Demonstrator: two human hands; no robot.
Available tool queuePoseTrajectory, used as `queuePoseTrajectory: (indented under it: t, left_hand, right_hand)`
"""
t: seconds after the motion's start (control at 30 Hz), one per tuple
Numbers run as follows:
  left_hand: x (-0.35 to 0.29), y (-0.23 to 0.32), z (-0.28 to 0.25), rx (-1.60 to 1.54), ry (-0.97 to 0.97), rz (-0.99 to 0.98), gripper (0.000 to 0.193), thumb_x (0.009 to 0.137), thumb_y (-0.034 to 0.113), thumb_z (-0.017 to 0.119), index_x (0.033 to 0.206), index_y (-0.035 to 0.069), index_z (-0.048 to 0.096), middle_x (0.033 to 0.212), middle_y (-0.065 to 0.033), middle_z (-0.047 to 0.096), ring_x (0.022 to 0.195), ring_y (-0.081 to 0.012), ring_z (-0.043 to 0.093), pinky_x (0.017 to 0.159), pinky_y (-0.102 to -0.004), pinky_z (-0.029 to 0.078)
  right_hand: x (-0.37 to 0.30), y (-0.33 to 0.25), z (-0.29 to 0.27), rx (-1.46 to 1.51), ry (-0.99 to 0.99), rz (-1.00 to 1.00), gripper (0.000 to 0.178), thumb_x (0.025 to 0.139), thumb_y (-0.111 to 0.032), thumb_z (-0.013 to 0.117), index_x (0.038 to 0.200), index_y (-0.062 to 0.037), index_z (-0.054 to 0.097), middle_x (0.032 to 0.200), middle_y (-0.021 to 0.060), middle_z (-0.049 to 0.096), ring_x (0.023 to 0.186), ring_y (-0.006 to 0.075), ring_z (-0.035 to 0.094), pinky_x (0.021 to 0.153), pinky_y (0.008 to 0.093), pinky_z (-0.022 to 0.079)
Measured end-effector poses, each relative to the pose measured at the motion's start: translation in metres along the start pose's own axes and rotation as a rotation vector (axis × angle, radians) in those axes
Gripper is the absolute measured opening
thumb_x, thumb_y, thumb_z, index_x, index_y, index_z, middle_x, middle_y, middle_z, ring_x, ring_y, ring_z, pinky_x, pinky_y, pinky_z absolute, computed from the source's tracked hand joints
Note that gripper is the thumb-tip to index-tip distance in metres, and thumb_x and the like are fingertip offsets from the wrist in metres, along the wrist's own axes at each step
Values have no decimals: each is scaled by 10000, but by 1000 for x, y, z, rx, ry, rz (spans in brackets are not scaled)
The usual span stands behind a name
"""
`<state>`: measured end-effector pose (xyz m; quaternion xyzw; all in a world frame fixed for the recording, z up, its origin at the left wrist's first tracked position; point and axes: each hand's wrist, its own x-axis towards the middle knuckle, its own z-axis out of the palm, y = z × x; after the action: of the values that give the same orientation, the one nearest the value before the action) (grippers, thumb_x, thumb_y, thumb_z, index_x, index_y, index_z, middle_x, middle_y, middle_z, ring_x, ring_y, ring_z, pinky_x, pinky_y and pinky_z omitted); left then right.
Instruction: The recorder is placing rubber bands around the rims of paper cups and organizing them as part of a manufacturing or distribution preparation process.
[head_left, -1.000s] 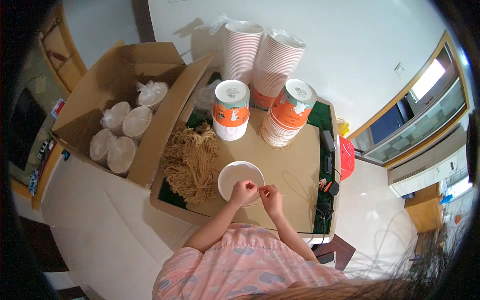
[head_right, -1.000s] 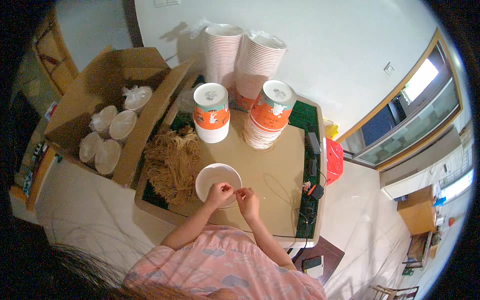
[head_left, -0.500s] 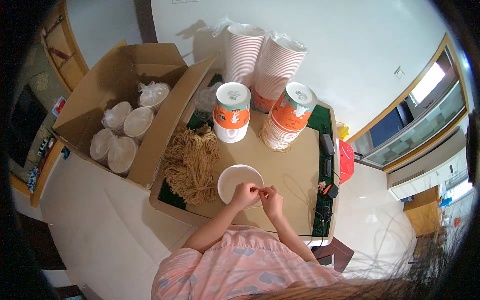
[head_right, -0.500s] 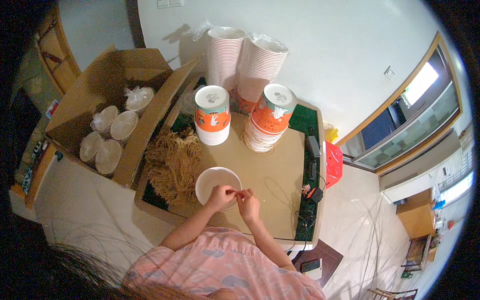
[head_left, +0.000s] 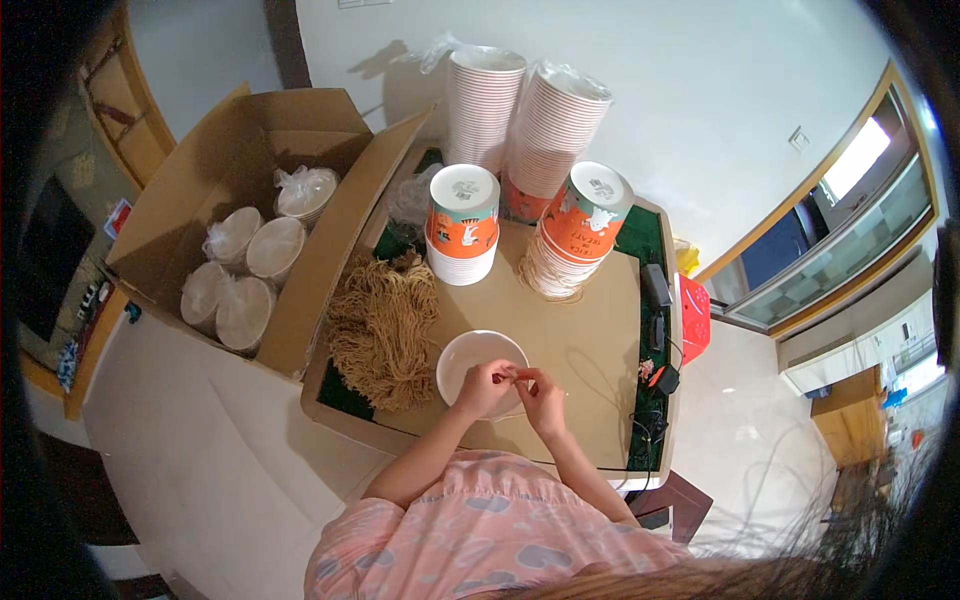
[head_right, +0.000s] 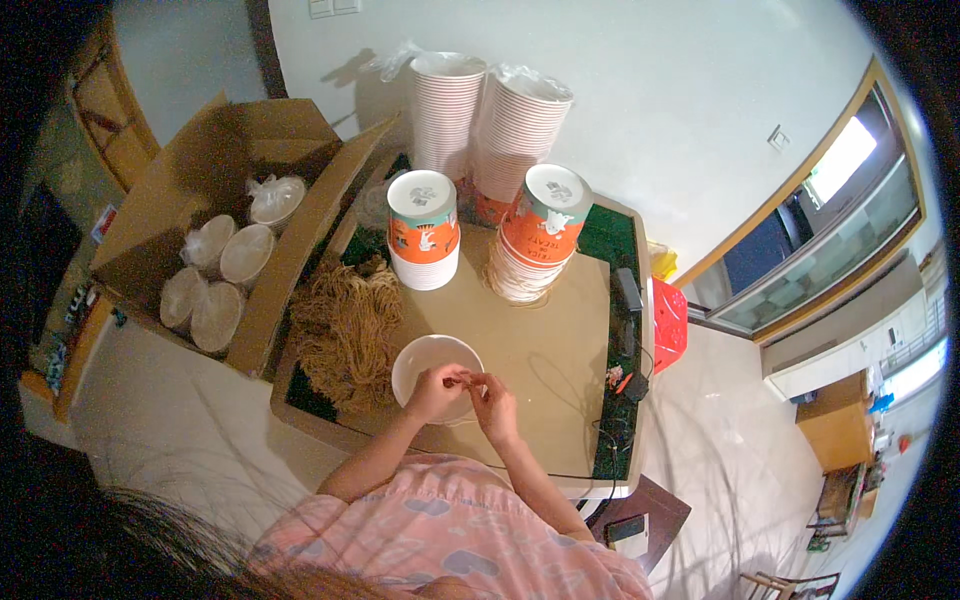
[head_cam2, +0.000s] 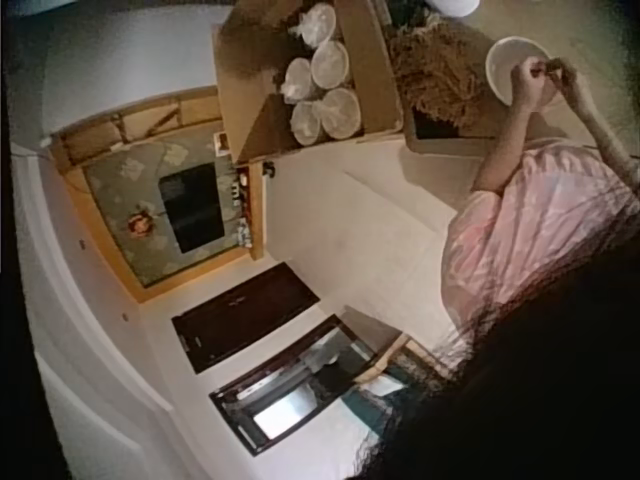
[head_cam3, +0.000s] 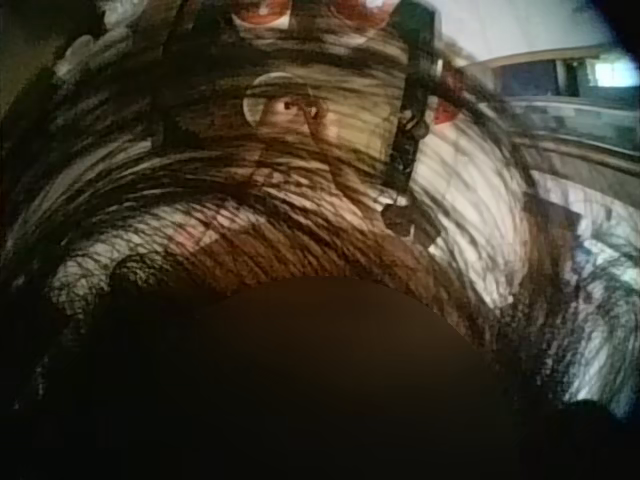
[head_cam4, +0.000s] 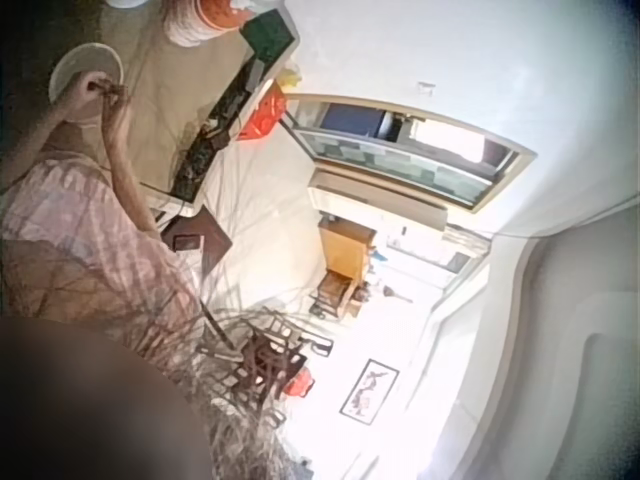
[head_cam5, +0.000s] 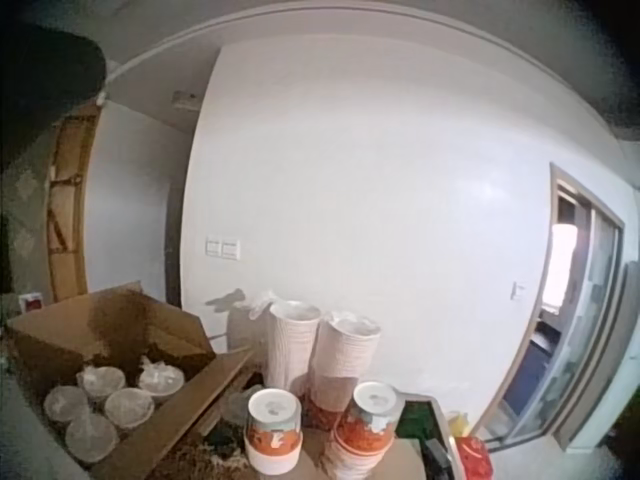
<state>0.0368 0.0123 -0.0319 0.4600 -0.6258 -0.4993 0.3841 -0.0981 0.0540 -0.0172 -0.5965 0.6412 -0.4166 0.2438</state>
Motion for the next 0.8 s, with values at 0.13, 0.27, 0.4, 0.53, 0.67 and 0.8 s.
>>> queuePoseTrajectory:
  t: [0.13,0.27,0.4,0.53,0.67,0.8]
  left_hand:
    - [-1,-5,1,-17,64,28,211,740,41,608,949,17,613,813,-120,658,763,-197,649,688,-288,514]
    - [0,-17,0,-99,21,-4,177,754,63,623,915,-11,628,819,-107,661,754,-160,637,681,-273,501]
    - [0,-9,1,-20,-2,-65,146,786,104,618,869,-14,646,764,-78,665,665,-127,613,603,-268,481]
    - [0,-14,3,62,41,-25,139,798,128,602,820,-2,648,694,-88,652,595,-142,598,558,-274,466]
    - [0,-11,9,296,200,155,116,812,141,561,789,29,580,709,-120,606,637,-268,591,576,-360,469]
    - [-2,-12,16,499,249,210,78,825,138,522,813,62,508,761,-130,568,697,-328,565,590,-423,455]
  right_hand:
    - [0,0,0,72,-10,60,92,761,-70,633,840,-23,630,686,89,629,461,104,476,469,256,413]
    - [1,-3,0,52,3,56,70,759,-69,634,813,-25,634,658,81,622,459,101,476,459,254,404]
    - [1,4,3,51,9,23,71,761,-74,634,817,-30,633,678,76,626,450,100,468,449,258,394]
    - [1,3,4,44,-15,27,68,766,-76,627,813,-27,627,689,78,623,452,111,468,452,263,393]
    - [0,10,6,43,-7,20,62,775,-74,615,801,-18,613,694,90,609,466,129,480,462,265,398]
    - [1,11,7,31,-8,-53,56,787,-68,598,795,-13,598,709,103,594,483,150,497,471,272,405]
